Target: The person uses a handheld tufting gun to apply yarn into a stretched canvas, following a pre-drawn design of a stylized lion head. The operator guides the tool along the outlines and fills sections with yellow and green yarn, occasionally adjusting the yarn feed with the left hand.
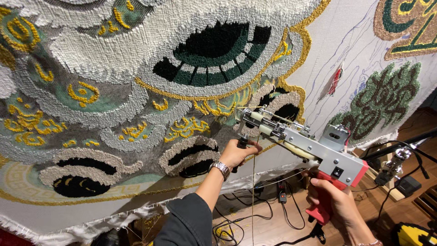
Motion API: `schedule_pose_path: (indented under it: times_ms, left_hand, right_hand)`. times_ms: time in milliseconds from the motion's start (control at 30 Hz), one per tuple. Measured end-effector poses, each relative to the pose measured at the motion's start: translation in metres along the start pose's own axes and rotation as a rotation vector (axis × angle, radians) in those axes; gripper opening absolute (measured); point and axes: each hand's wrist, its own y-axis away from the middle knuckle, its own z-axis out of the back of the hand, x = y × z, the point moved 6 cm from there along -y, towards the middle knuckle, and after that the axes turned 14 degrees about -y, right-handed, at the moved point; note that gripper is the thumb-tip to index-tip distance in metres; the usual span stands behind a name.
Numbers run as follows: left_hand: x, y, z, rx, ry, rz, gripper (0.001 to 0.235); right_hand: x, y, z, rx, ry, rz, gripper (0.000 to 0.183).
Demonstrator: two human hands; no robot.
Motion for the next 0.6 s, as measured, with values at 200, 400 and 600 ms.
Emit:
schedule_pose_path:
  times_ms: [200,400,600]
  left_hand:
    - [0.009,0.005,0.0,0.0,-0.02,0.055,0.028]
    - [0.007,0.001,0.004,-0.017,-0.044,0.072,0.043]
    - [0.007,0.011,0.007,-0.028,-0.023,0.082,0.045]
  right_hand:
    - [-0.012,0.001,0.006,-0.002,0.042,-0.068,0.032]
    - [-0.02,0.004,0.003,-0.051,-0.024,-0.181,0.037]
    - [-0.029,0.0,0.01,0.016,-0.007,-0.169,0.036]
